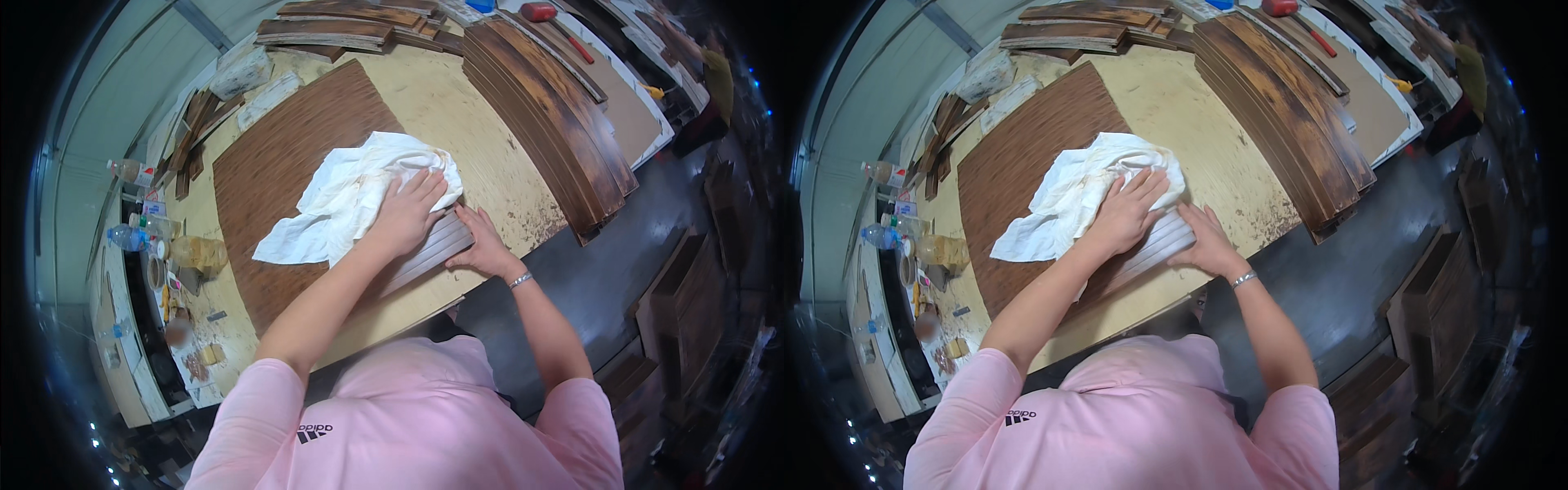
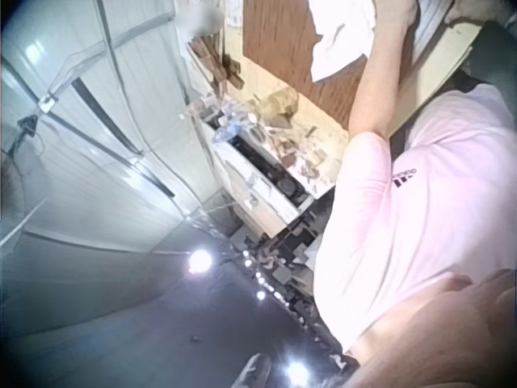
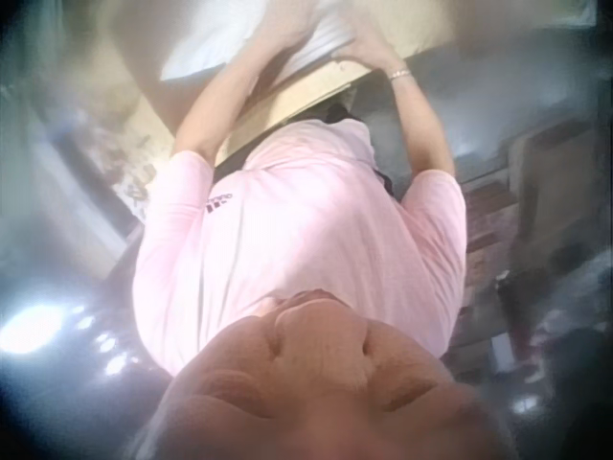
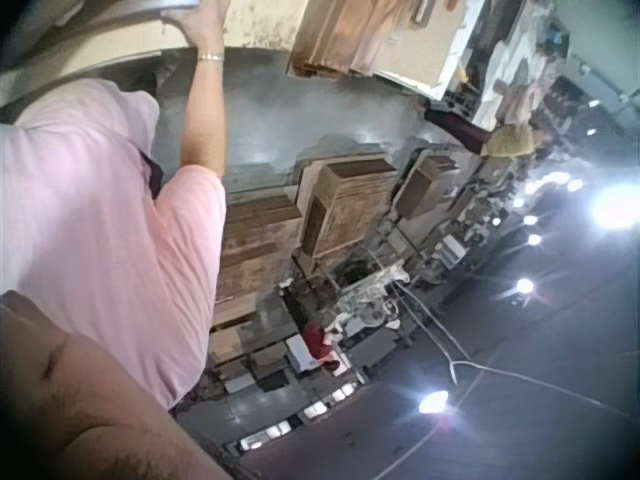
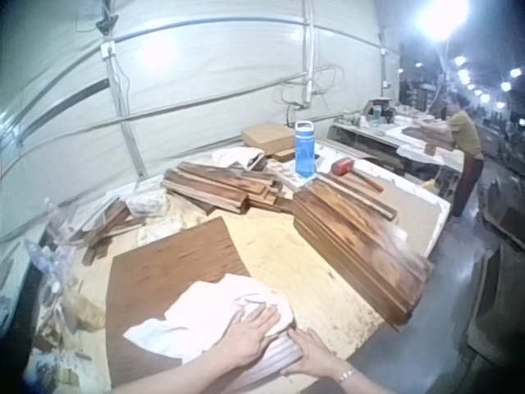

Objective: The person rubs a small block against a wooden panel and then pours liquid from a bottle onto a white cloth which they use to wipe the surface of the panel.

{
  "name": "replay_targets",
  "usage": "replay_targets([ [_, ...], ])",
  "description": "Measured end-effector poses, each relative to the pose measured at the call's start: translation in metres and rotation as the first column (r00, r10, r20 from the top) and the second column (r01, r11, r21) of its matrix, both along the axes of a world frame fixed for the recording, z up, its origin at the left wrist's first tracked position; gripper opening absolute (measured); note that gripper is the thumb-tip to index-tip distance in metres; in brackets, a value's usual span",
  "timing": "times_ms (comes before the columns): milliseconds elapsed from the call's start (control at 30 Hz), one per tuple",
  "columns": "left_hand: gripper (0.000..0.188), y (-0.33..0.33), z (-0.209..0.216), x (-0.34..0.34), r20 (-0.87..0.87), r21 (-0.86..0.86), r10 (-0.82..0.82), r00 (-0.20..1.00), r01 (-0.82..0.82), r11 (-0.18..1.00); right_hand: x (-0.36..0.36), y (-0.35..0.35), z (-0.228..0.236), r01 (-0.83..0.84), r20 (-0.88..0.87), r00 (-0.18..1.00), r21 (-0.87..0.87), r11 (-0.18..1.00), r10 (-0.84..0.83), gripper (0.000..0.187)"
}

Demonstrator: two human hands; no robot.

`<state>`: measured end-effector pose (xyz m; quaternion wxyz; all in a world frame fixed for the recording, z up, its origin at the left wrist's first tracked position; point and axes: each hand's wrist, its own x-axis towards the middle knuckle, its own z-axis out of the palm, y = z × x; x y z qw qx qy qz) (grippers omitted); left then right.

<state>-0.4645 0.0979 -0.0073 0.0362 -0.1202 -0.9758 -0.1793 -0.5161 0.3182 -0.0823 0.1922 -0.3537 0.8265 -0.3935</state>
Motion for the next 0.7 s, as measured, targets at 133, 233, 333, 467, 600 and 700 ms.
replay_targets([
  [133,0.053,-0.042,-0.006,0.055,0.026,-0.025,0.106,0.994,-0.105,0.994,0.000,-0.001,0.023,-0.003,0.068,0.998,-0.022,1.000,0.005,0.120],
  [233,0.053,-0.060,-0.004,0.088,0.067,-0.125,0.193,0.979,-0.184,0.975,0.001,0.001,0.015,0.031,0.055,0.998,-0.086,0.996,-0.026,0.114],
  [333,0.057,-0.043,-0.003,0.061,0.005,-0.246,0.167,0.986,-0.161,0.956,0.000,-0.002,0.017,0.020,0.083,0.996,-0.069,0.997,-0.014,0.115],
  [467,0.057,-0.008,0.005,0.003,-0.043,-0.204,0.079,0.996,-0.087,0.975,0.001,-0.005,0.024,0.006,0.084,0.996,-0.050,0.999,-0.001,0.115],
  [600,0.055,-0.010,0.009,0.015,-0.091,-0.036,0.069,0.993,-0.073,0.997,0.000,-0.004,0.017,-0.013,0.072,0.997,-0.046,0.999,0.016,0.113],
  [700,0.048,-0.044,0.029,0.076,-0.121,0.314,0.154,0.981,-0.109,0.943,-0.007,0.004,0.011,-0.010,0.238,0.971,-0.117,0.993,0.037,0.113],
])
